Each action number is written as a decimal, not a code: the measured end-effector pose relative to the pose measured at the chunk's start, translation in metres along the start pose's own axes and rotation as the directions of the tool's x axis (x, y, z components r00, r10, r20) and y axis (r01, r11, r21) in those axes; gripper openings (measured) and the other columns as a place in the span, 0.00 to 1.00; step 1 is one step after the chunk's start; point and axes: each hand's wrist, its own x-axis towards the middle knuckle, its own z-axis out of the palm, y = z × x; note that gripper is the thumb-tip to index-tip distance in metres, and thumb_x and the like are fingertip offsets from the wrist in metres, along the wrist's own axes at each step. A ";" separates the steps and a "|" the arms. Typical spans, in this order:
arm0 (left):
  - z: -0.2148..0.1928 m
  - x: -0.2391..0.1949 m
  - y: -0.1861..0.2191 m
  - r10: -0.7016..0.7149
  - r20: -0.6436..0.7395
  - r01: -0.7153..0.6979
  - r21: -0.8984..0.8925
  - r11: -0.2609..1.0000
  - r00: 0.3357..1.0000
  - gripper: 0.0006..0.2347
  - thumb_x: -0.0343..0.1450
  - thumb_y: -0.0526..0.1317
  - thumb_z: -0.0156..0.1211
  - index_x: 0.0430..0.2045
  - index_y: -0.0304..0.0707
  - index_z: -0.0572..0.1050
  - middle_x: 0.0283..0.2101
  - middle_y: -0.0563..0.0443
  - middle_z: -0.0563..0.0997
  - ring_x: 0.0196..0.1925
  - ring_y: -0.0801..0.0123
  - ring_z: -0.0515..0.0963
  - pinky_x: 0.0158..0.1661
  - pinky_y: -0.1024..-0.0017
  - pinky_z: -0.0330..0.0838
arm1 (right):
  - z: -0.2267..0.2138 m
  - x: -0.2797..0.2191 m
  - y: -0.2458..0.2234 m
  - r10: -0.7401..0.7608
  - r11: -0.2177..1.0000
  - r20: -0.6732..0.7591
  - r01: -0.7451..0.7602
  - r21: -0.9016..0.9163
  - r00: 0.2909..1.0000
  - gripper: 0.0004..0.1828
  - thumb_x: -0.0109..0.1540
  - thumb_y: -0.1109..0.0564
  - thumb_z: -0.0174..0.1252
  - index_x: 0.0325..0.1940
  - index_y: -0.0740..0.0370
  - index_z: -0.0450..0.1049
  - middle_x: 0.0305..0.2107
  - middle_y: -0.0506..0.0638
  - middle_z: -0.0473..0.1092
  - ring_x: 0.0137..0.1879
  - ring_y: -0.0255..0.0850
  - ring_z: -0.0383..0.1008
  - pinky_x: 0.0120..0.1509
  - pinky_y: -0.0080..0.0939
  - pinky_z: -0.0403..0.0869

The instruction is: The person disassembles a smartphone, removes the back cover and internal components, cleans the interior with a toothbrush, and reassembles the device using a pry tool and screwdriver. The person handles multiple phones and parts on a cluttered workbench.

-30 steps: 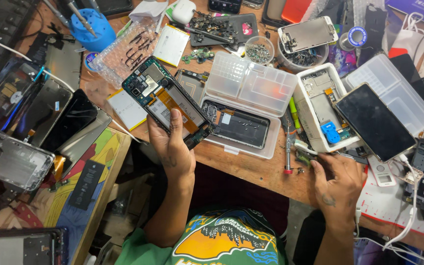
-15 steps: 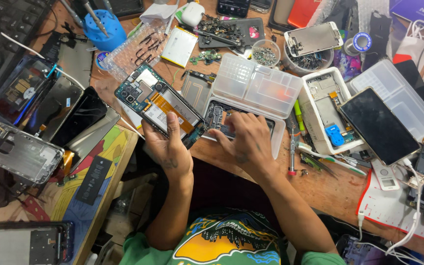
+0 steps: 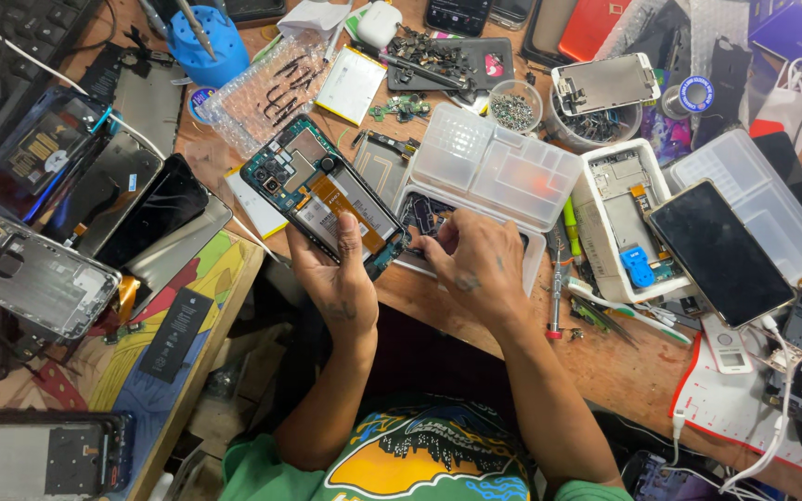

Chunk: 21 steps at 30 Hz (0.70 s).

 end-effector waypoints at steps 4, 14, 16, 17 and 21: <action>0.004 -0.002 0.000 -0.011 0.012 0.011 -0.015 1.000 1.000 0.16 0.79 0.35 0.55 0.59 0.24 0.65 0.52 0.44 0.77 0.52 0.71 0.76 0.56 0.72 0.71 | -0.008 -0.002 0.005 0.110 0.986 0.097 -0.121 0.117 0.989 0.17 0.58 0.45 0.69 0.32 0.61 0.78 0.24 0.56 0.77 0.31 0.49 0.78 0.41 0.49 0.74; 0.012 -0.005 -0.002 -0.087 0.079 0.101 -0.191 0.976 0.993 0.17 0.79 0.32 0.50 0.64 0.27 0.61 0.55 0.40 0.75 0.55 0.67 0.76 0.57 0.68 0.73 | -0.017 -0.023 0.028 0.111 0.993 -0.014 -0.110 0.050 0.994 0.19 0.56 0.48 0.70 0.43 0.60 0.77 0.26 0.53 0.78 0.37 0.51 0.74 0.45 0.52 0.71; 0.015 -0.006 0.002 -0.121 0.123 0.147 -0.223 0.964 0.985 0.17 0.80 0.33 0.47 0.64 0.27 0.60 0.55 0.36 0.75 0.55 0.62 0.79 0.57 0.64 0.75 | -0.015 -0.024 0.029 0.080 0.997 -0.020 -0.080 0.010 0.997 0.17 0.56 0.47 0.70 0.42 0.59 0.77 0.26 0.51 0.78 0.38 0.51 0.73 0.48 0.53 0.69; 0.016 -0.007 0.005 -0.139 0.156 0.177 -0.267 0.947 0.978 0.17 0.80 0.33 0.46 0.64 0.28 0.59 0.54 0.34 0.76 0.55 0.58 0.80 0.57 0.62 0.76 | -0.015 -0.024 0.028 0.076 0.997 -0.011 -0.077 -0.010 0.997 0.17 0.56 0.47 0.70 0.41 0.59 0.78 0.25 0.51 0.78 0.37 0.51 0.73 0.49 0.54 0.69; 0.018 -0.008 0.013 -0.239 0.252 0.322 -0.368 0.873 0.938 0.18 0.80 0.35 0.42 0.65 0.31 0.55 0.56 0.30 0.75 0.56 0.50 0.81 0.55 0.55 0.79 | -0.019 -0.028 0.027 0.022 1.000 -0.029 -0.022 0.018 0.999 0.15 0.58 0.46 0.69 0.39 0.59 0.79 0.26 0.52 0.78 0.33 0.48 0.74 0.49 0.52 0.68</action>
